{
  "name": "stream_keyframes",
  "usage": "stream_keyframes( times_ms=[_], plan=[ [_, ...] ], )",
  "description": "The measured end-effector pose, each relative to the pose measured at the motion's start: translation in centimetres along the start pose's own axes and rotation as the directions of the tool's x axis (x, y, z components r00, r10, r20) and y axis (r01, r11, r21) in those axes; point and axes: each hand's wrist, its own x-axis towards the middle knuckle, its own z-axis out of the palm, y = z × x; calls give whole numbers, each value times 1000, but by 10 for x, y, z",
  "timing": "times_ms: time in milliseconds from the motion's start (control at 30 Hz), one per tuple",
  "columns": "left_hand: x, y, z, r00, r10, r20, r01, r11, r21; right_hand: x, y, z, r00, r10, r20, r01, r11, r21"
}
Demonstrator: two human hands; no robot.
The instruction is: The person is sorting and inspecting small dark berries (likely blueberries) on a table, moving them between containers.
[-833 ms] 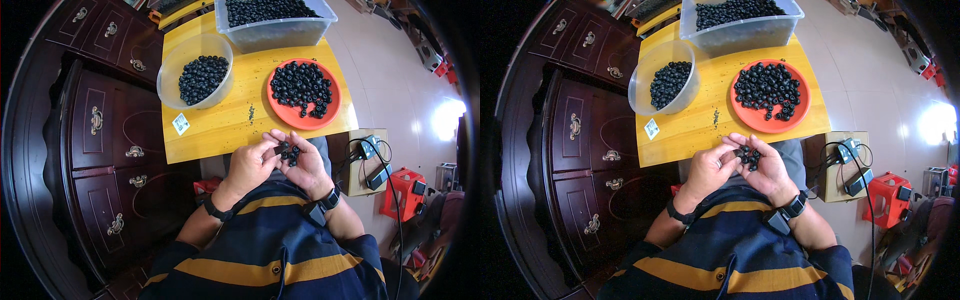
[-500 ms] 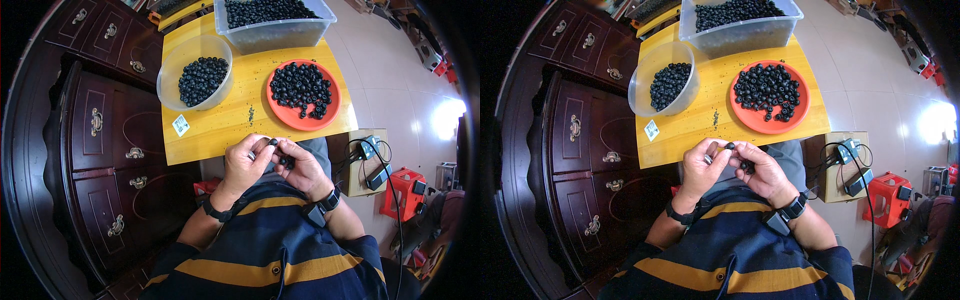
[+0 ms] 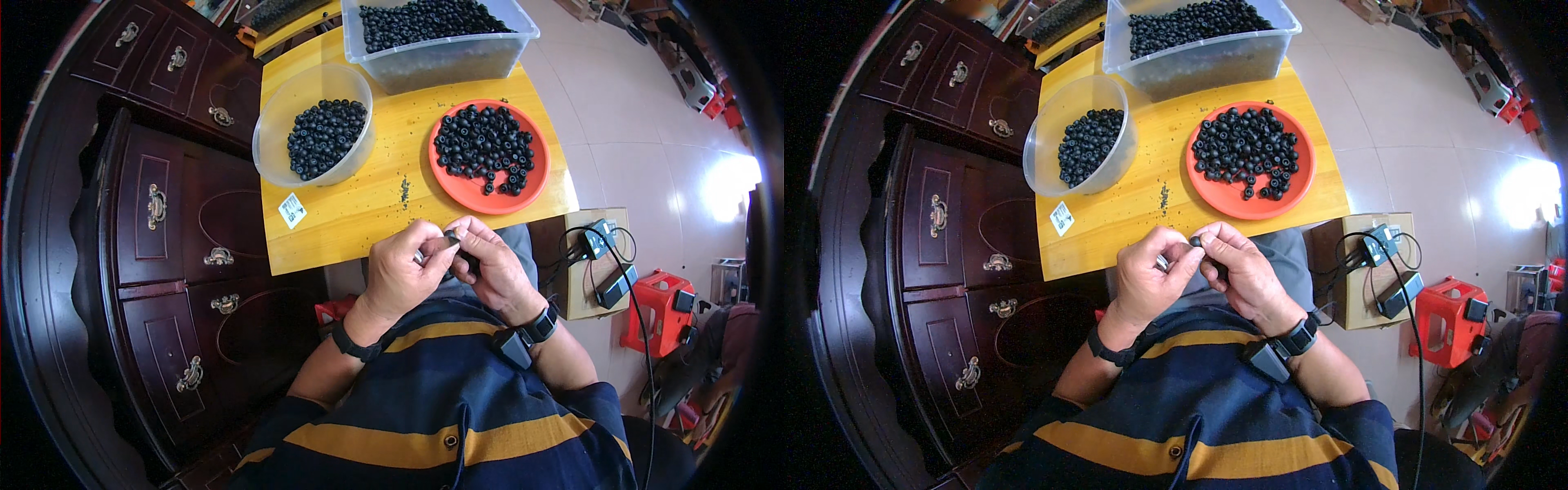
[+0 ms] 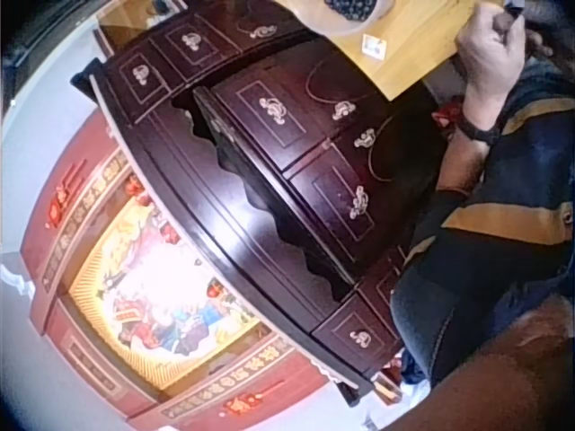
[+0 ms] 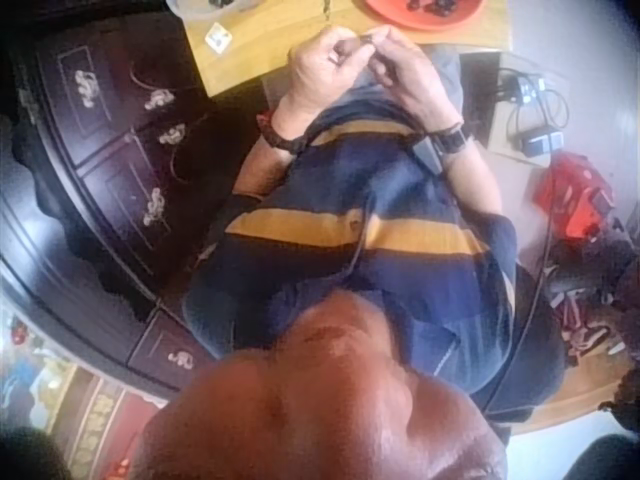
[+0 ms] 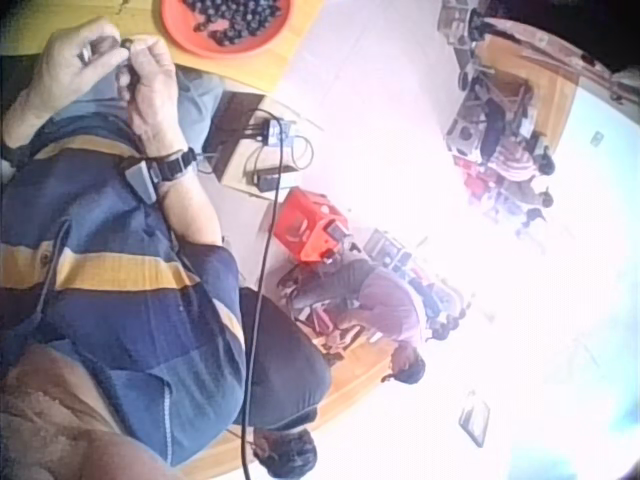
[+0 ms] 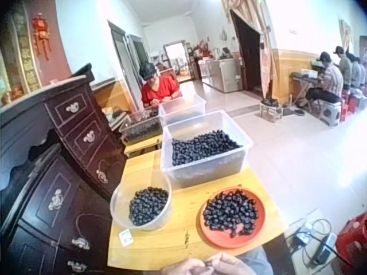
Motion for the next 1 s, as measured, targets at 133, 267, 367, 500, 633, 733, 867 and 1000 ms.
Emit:
stream_keyframes(
  times_ms=[133, 267, 367, 500, 633, 733, 867, 1000],
  plan=[
    [6, 12, -1, 995, -95, -23, 91, 987, -131, 0, -3, 1, 1000, -1, 12, 1, 1000, -11],
    [7, 8, 2, 1000, 17, -3, -17, 993, -118, 1, -3, 0, 1000, 19, 15, -20, 1000, 8],
    [8, 6, 7, 994, 88, -57, -92, 994, -65, 1, -5, 3, 1000, 23, 7, -23, 999, 38],
    [5, -1, 8, 965, 248, -84, -239, 965, 108, 4, -1, -4, 1000, 14, 27, -17, 995, 97],
    [4, -4, 10, 952, 276, -133, -267, 960, 81, 4, 0, -7, 999, -9, 44, 2, 988, 153],
    [4, -2, 1, 999, -39, -12, 37, 991, -126, 2, -1, -5, 999, -20, 32, 15, 989, 148],
    [14, -1, -12, 992, -23, 121, 27, 999, -31, 1, -1, -6, 1000, -8, 30, 4, 992, 129],
    [16, -3, -16, 986, -21, 166, 25, 999, -24, 2, 2, -11, 996, 4, 89, -15, 993, 119]
  ],
)
